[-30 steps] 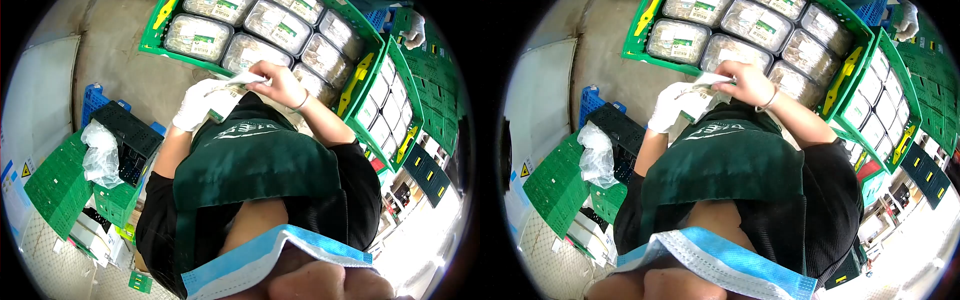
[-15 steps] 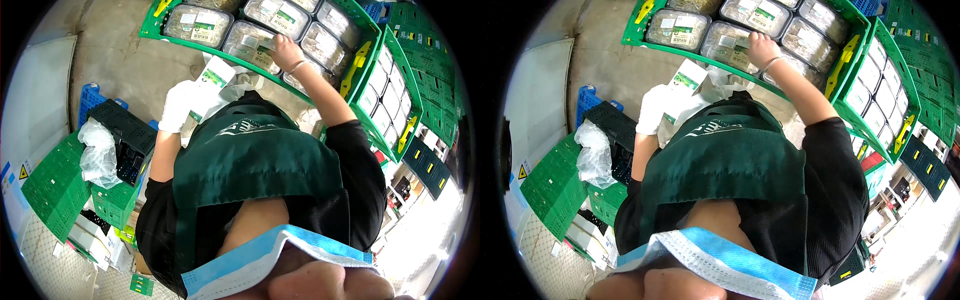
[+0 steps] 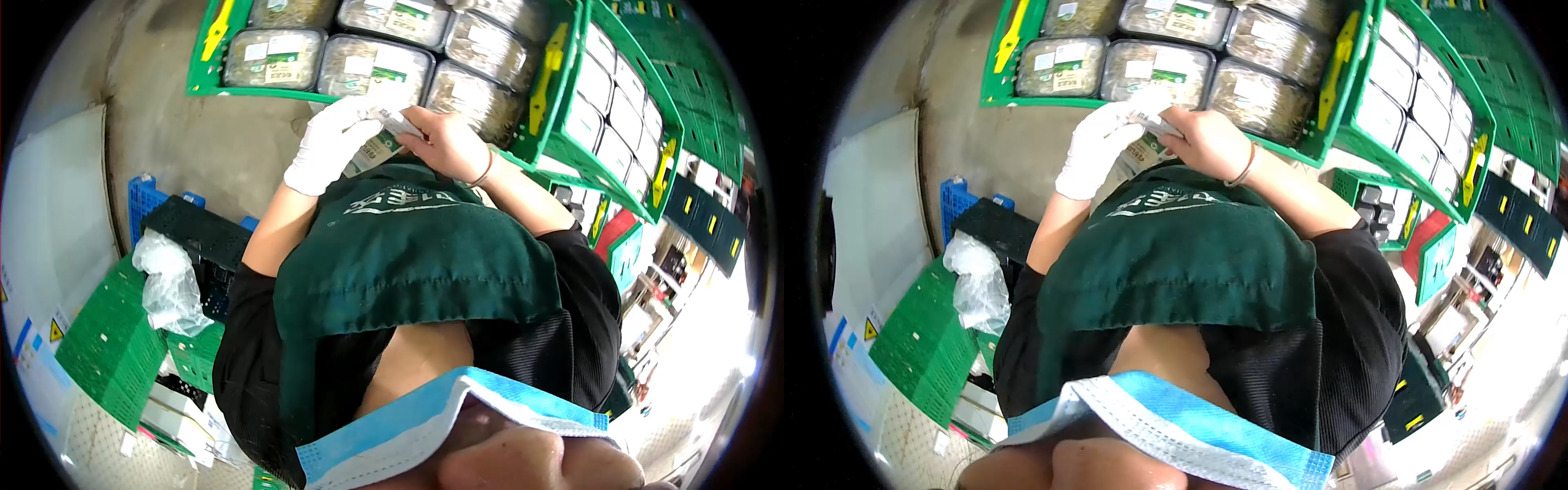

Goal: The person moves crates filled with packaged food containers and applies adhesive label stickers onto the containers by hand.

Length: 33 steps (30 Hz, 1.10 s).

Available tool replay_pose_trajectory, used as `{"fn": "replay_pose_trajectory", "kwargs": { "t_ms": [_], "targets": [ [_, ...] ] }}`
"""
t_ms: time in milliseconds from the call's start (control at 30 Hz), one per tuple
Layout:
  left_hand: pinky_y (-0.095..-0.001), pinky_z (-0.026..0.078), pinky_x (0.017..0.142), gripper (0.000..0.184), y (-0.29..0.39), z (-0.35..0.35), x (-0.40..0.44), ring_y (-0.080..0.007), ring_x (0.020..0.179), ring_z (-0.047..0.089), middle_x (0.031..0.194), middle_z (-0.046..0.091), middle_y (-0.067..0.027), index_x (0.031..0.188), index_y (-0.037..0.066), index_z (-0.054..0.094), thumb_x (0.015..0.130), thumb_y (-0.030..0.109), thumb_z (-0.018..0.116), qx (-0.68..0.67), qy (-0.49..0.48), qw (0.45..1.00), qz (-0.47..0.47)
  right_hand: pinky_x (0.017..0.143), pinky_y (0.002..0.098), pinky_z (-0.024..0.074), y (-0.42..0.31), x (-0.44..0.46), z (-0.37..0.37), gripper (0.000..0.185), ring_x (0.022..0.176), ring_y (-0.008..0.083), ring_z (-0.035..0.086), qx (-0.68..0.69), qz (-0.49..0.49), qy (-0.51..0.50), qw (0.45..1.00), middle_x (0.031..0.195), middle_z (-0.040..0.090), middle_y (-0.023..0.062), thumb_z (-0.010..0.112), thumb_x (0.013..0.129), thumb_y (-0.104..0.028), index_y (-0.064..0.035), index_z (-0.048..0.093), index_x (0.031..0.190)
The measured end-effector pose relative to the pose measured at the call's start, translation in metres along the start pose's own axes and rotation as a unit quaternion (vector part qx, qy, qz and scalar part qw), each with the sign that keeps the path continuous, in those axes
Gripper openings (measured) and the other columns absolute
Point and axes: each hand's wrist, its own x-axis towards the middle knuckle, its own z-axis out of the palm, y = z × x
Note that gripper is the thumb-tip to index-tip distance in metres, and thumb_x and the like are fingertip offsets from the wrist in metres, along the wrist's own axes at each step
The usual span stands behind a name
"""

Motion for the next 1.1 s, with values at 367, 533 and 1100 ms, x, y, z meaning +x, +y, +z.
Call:
{"fn": "replay_pose_trajectory", "kwargs": {
  "t_ms": [367,533,1100],
  "targets": [
    [-0.0321,0.043,0.059,0.022,-0.011,0.001,0.023,-0.0241,0.067,0.054,0.075,0.055,-0.0115,0.079,0.004,0.056,0.069,0.023,0.059,0.345,-0.264,0.895,0.100,0.070,0.0352,0.0452,0.109,-0.029,-0.114,0.027,0.081,0.0298,0.055,-0.245,0.217,0.027,0.945,0.085,0.056,0.0178,0.057,0.074,-0.014,-0.0009,0.046,0.094],
    [-0.0293,0.044,0.058,0.020,-0.031,-0.001,0.019,-0.0198,0.063,0.055,0.074,0.056,-0.0085,0.083,0.003,0.057,0.072,0.020,0.057,0.221,-0.185,0.956,0.056,0.080,0.0356,0.0411,0.163,-0.034,-0.059,0.055,0.092,0.0304,0.050,-0.439,0.238,-0.018,0.866,0.095,0.051,0.0164,0.061,0.069,-0.026,-0.0028,0.036,0.112],
    [-0.0280,0.042,0.064,0.020,0.006,0.056,0.043,-0.0227,0.070,0.054,0.075,0.056,-0.0108,0.083,0.002,0.058,0.073,0.019,0.056,0.133,-0.154,0.979,-0.019,0.059,0.0262,0.0467,0.049,-0.005,-0.107,0.014,0.064,0.0170,0.059,-0.233,0.094,0.194,0.948,0.072,0.060,0.0121,0.057,0.076,-0.016,-0.0036,0.061,0.080]
  ]
}}
